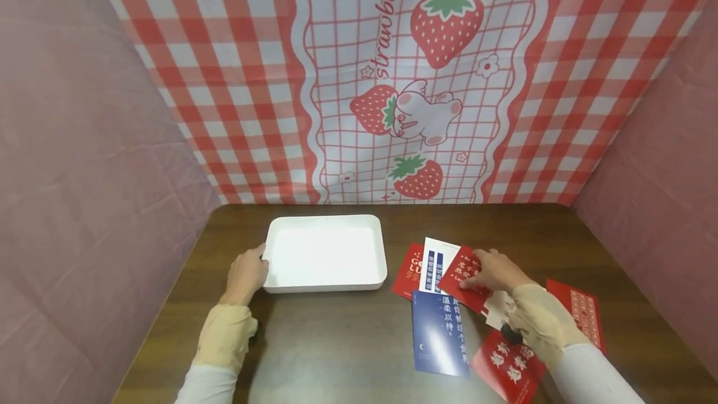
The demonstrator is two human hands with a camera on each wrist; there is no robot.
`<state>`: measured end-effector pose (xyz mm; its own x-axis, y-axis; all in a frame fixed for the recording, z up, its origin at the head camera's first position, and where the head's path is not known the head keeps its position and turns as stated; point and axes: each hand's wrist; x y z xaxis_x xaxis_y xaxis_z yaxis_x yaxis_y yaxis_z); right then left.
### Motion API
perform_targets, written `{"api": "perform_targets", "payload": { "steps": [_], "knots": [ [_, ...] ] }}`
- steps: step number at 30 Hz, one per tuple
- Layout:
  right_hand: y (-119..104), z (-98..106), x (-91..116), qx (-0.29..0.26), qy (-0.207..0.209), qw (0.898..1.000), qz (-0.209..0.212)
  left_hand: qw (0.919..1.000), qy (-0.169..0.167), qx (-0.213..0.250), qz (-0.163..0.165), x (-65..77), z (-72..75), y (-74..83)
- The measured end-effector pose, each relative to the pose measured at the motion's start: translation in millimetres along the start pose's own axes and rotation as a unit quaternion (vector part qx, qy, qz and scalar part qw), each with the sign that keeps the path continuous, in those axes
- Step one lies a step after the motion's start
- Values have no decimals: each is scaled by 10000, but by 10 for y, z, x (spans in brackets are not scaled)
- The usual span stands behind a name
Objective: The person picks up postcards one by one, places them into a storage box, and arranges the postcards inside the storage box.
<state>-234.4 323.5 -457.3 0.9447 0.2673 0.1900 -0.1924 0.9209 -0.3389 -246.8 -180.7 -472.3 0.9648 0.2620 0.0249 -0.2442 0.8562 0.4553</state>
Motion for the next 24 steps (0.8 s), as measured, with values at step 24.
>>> {"api": "perform_targets", "payload": {
  "steps": [24],
  "knots": [
    [118,-36,43,-223,229,9995,81,9976,-591,326,178,26,97,-32]
  ]
}}
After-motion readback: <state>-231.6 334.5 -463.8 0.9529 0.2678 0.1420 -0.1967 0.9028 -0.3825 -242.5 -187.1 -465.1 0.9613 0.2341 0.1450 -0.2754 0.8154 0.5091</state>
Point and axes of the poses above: each hand's wrist, its own x-axis away from the middle knuckle, its own z-axis out of the back of the hand, y = z × x, and after that the axes turned 14 degrees about z, right-handed
